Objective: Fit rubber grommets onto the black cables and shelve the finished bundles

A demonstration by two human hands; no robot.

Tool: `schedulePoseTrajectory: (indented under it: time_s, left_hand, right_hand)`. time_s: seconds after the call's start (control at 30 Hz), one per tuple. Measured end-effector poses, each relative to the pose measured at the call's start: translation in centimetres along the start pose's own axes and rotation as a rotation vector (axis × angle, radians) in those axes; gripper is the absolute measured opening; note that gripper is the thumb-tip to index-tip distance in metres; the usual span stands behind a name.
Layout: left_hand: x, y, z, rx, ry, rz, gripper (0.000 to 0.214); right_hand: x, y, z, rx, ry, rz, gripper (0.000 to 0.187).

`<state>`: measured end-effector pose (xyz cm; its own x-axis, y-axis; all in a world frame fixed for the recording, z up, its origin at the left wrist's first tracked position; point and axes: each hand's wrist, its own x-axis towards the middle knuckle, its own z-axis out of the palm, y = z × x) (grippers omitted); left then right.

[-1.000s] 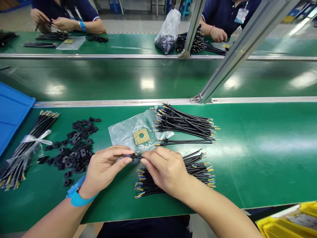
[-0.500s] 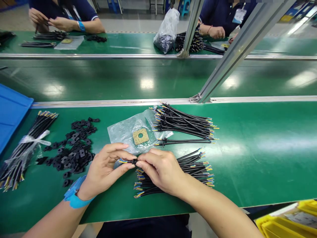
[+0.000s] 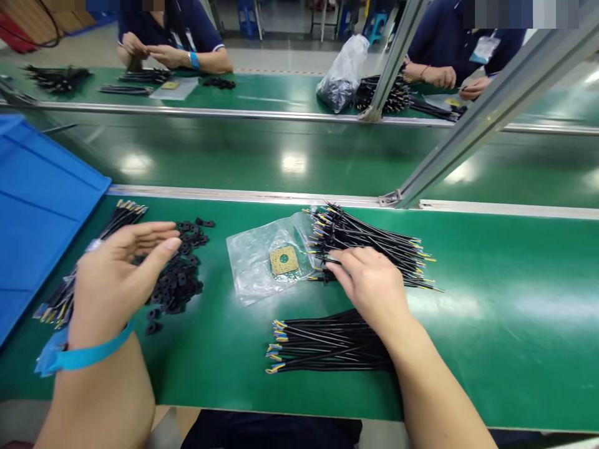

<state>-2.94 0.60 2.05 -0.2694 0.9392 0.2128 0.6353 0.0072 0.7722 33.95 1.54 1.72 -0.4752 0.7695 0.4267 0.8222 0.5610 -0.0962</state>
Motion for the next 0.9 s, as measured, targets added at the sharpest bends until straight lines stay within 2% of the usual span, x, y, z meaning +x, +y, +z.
schedulePoseTrajectory:
  time_s: [0.1, 0.17, 0.23, 0.3, 0.4, 0.47, 0.63, 0.73, 0.8, 0.9]
  left_hand:
    - [-1.4, -1.0, -1.3, 0.251, -0.129, 0.126, 0.030]
    - [-2.6, -2.0, -2.2, 0.353, -0.185, 0.171, 0.031]
    - [-3.7, -3.2, -3.4, 0.426, -0.219, 0.171, 0.033]
    - [-4.6, -4.1, -4.5, 0.469, -0.278, 0.172, 0.035]
    - [-5.7, -4.9, -5.4, 0.484, -0.455, 0.197, 0.041]
    - [-6.3, -5.2, -5.5, 0.526, -0.533, 0.212, 0.045]
    - [-7.5, -6.0, -4.4, 0.712, -0.501, 0.284, 0.050]
    - [-7.8, -6.2, -3.6, 0.753, -0.450, 0.320, 0.048]
    - [-7.9, -6.1, -3.0, 0.747, -0.421, 0.357, 0.047]
    - [-8.0, -5.8, -2.2, 0.722, -0.357, 0.430, 0.049]
  right_hand:
    - [-0.3, -0.3, -0.1, 0.011, -0.061, -0.041, 0.017]
    - [-0.7, -1.4, -0.5, 0.169, -0.220, -0.111, 0.011]
    - [-1.1, -2.6, -0.9, 0.288, -0.404, -0.193, 0.020]
    - [-1.6, -3.5, -1.2, 0.326, -0.527, -0.253, 0.036]
    - [-2.2, -4.3, -1.3, 0.345, -0.602, -0.277, 0.050]
    - [-2.5, -4.8, -1.3, 0.315, -0.608, -0.273, 0.049]
    - [-3.2, -6.4, -1.2, 0.152, -0.622, -0.370, 0.028]
    - [-2.8, -6.9, -1.8, 0.152, -0.666, -0.385, 0.020]
    - [-2.1, -6.8, -2.5, 0.229, -0.702, -0.329, 0.014]
    - [-0.9, -5.7, -2.6, 0.412, -0.704, -0.110, 0.008]
